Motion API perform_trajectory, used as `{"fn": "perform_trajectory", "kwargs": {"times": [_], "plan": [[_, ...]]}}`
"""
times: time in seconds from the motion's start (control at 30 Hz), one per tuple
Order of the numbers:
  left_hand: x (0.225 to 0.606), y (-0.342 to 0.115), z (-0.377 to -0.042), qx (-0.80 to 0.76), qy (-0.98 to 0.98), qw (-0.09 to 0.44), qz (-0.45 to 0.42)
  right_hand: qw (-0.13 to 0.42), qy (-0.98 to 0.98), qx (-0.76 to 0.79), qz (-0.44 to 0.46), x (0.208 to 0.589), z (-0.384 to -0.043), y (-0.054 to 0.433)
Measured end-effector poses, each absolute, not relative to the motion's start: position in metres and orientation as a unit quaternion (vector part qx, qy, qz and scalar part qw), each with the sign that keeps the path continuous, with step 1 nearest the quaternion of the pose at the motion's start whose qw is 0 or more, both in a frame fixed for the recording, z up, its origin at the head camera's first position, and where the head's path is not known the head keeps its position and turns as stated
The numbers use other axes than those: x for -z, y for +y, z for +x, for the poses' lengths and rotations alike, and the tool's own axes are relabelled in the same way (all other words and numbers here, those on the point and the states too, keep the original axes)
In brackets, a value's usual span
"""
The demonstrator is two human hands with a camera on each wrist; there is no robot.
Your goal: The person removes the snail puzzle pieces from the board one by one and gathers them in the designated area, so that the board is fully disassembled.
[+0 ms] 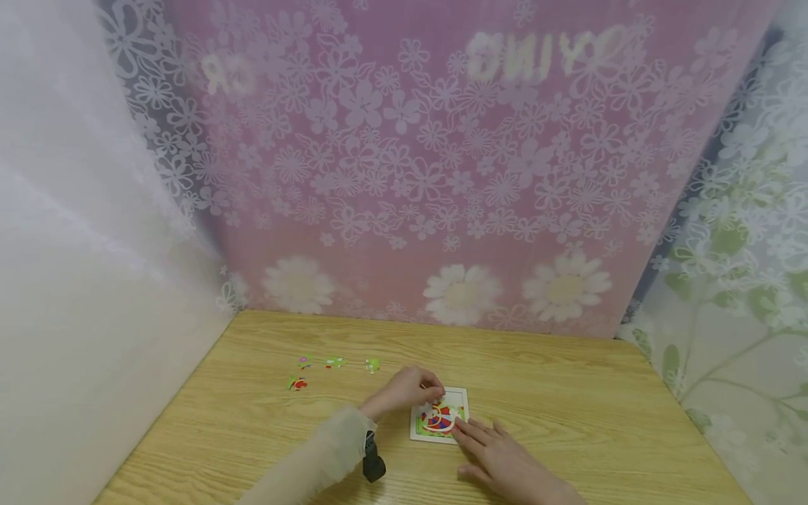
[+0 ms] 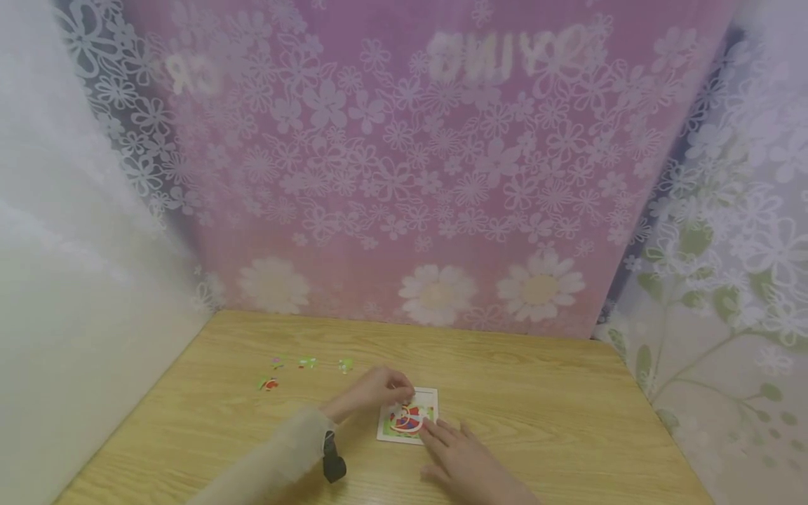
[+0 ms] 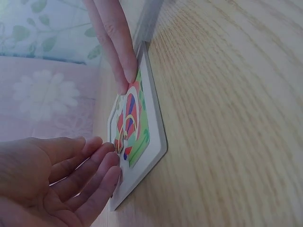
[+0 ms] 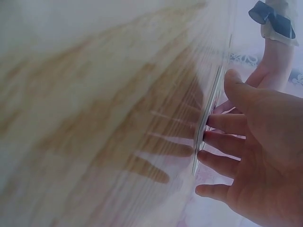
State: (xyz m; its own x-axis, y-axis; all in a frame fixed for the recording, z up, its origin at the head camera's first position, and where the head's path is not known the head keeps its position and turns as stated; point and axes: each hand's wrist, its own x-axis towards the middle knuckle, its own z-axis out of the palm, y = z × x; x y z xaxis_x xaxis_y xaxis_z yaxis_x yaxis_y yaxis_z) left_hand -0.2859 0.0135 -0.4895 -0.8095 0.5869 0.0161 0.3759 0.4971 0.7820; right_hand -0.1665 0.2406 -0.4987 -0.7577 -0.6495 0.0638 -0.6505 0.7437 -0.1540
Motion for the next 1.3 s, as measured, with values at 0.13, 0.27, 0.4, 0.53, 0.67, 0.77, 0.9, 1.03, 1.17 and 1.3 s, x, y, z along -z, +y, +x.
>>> {"fn": "perform_trajectory", "kwargs": {"times": [0.13, 0.27, 0.4, 0.53, 0.67, 0.77, 0.9, 1.03, 1.17, 1.3], "plan": [[0.4918, 0.0153, -0.2861, -0.408, 0.86, 0.122, 0.28, 0.003, -0.933, -0.086, 0.348, 0.4981, -0.166, 0.2407], [0.4937, 0.0165, -0.2879, -0.406, 0.862, 0.122, 0.278, 0.014, -0.933, -0.074, 0.352, 0.5011, -0.1663, 0.2402], [0.496, 0.0171, -0.2903, -0.411, 0.862, 0.122, 0.272, 0.025, -0.933, -0.061, 0.355, 0.503, -0.1658, 0.2395], [0.4989, 0.0182, -0.293, -0.421, 0.857, 0.12, 0.272, 0.041, -0.931, -0.056, 0.359, 0.4998, -0.1655, 0.2388], [0.4975, 0.0193, -0.2925, -0.42, 0.854, 0.119, 0.283, 0.042, -0.931, -0.057, 0.359, 0.4971, -0.1659, 0.2388], [0.4953, 0.0201, -0.2906, -0.413, 0.855, 0.12, 0.289, 0.035, -0.932, -0.06, 0.357, 0.4973, -0.1658, 0.2391], [0.4935, 0.0201, -0.2894, -0.414, 0.855, 0.125, 0.286, 0.043, -0.931, -0.058, 0.358, 0.4978, -0.165, 0.2389], [0.4944, 0.0194, -0.291, -0.42, 0.854, 0.127, 0.279, 0.047, -0.93, -0.058, 0.359, 0.4967, -0.164, 0.2386], [0.4956, 0.0185, -0.2932, -0.433, 0.848, 0.135, 0.273, 0.041, -0.931, -0.06, 0.359, 0.4967, -0.1643, 0.2385], [0.4945, 0.0172, -0.2936, -0.449, 0.84, 0.153, 0.264, 0.046, -0.93, -0.05, 0.362, 0.4979, -0.1643, 0.2386]]}}
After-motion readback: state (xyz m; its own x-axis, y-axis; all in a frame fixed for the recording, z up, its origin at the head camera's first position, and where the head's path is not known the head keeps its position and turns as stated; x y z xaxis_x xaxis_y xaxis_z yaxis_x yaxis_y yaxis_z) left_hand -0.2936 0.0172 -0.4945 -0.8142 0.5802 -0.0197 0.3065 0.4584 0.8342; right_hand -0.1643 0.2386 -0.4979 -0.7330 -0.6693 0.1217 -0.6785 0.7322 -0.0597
